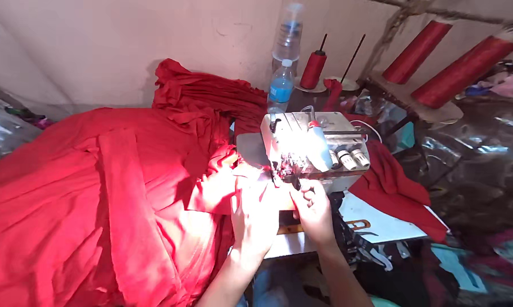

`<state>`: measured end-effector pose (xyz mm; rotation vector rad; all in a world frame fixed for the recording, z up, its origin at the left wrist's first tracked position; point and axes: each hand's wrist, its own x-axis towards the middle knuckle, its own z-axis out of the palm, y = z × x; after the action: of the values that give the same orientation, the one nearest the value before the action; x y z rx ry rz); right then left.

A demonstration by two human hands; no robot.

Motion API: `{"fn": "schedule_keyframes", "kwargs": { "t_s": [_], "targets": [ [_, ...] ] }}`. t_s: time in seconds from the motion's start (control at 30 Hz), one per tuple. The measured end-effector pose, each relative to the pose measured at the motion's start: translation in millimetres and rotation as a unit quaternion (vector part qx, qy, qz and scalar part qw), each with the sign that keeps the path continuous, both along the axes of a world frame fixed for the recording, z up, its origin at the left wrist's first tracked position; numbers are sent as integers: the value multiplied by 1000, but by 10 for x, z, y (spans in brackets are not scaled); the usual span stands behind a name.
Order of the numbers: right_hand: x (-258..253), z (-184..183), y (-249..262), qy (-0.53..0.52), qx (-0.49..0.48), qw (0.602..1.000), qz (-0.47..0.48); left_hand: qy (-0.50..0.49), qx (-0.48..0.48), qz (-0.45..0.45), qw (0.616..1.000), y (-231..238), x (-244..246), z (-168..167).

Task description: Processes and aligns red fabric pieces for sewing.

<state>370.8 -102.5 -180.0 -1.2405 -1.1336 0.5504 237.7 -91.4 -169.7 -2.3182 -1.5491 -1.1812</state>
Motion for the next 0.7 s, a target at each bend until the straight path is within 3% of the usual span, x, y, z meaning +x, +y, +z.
{"fn": "schedule_keyframes", "kwargs": {
  "t_s": [0.33, 0.6, 0.7],
  "targets": [
    [-17, -105, 185, -181, 84, 968, -151, 14, -49, 5, 999, 225, 7, 189],
    [35, -138, 161, -272, 59, 941, -192, 32, -205, 32, 978, 453, -28, 451],
    [113, -199, 19, -277, 37, 941, -189, 53, -158, 37, 985, 619, -126, 210]
  ]
}}
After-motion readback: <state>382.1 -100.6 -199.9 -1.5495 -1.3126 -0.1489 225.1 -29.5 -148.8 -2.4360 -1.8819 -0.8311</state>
